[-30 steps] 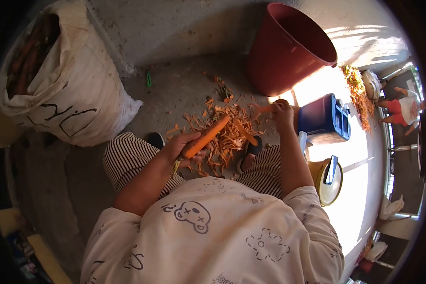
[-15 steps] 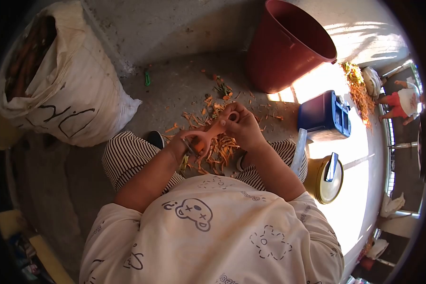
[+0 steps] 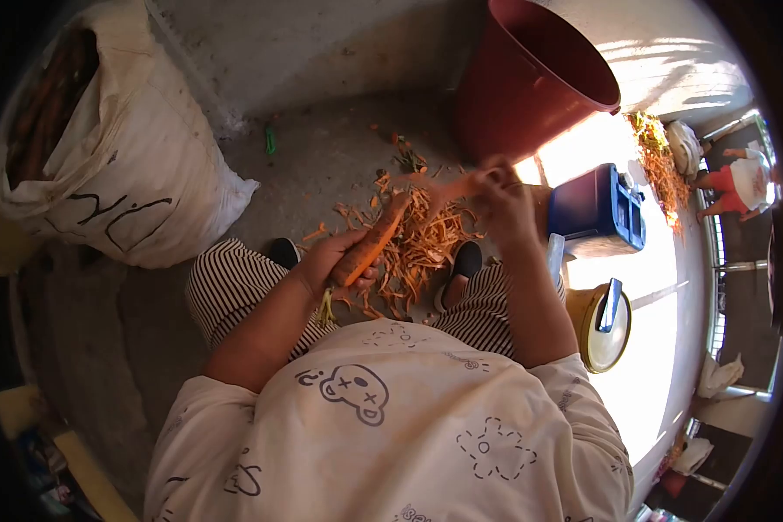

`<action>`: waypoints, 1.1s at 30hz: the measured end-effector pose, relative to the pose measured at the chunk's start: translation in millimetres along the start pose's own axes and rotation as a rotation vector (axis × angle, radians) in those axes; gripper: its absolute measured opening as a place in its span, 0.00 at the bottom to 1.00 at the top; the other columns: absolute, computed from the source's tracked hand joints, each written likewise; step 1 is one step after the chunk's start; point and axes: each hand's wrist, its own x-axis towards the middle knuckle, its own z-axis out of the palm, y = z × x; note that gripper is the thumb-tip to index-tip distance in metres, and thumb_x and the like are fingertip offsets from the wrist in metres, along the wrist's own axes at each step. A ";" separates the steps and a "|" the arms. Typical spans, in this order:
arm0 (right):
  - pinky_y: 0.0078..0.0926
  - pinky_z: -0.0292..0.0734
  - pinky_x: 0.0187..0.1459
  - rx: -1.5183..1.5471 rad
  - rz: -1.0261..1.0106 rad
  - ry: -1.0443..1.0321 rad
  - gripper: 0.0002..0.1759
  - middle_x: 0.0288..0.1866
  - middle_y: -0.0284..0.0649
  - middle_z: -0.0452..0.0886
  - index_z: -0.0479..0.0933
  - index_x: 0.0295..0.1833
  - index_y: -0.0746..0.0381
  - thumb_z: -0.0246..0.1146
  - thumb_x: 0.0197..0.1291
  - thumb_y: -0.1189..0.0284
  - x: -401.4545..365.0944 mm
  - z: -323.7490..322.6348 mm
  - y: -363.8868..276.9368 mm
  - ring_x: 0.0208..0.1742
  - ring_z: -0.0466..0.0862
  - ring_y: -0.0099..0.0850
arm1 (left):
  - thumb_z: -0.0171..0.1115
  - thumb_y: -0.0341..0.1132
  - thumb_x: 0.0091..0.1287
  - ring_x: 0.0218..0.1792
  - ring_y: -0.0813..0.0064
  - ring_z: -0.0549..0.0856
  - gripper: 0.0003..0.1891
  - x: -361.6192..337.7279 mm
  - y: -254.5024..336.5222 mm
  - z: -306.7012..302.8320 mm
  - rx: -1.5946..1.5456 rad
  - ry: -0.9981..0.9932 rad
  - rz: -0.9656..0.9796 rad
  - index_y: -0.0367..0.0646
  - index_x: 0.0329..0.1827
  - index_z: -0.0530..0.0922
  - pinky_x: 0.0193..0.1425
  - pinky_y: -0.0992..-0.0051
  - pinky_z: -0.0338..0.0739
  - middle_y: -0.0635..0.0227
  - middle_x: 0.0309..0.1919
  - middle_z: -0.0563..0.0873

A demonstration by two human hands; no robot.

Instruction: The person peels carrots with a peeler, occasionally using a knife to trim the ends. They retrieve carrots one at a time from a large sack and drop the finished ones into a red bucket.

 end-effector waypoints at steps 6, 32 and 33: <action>0.12 0.62 0.21 -0.043 0.007 -0.363 0.06 0.25 0.30 0.72 0.69 0.34 0.60 0.60 0.51 0.75 -19.6 43.6 27.6 0.21 0.68 0.15 | 0.44 0.41 0.65 0.27 0.76 0.73 0.18 13.2 6.8 -27.0 0.510 -0.396 0.009 0.40 0.52 0.64 0.21 0.81 0.71 0.61 0.34 0.72; 0.13 0.63 0.18 -0.365 -0.031 0.230 0.08 0.28 0.32 0.73 0.69 0.37 0.60 0.60 0.51 0.75 42.6 -60.5 31.6 0.21 0.69 0.16 | 0.46 0.41 0.64 0.30 0.76 0.72 0.19 -9.3 1.8 -1.5 0.122 -0.009 -0.068 0.46 0.57 0.60 0.22 0.82 0.71 0.63 0.34 0.71; 0.13 0.63 0.18 -0.197 -0.032 0.217 0.08 0.28 0.32 0.73 0.69 0.37 0.60 0.60 0.51 0.75 40.8 -67.0 29.7 0.21 0.69 0.16 | 0.46 0.41 0.64 0.31 0.76 0.72 0.20 -11.5 1.4 0.7 0.160 -0.002 -0.044 0.47 0.57 0.59 0.22 0.82 0.70 0.63 0.34 0.71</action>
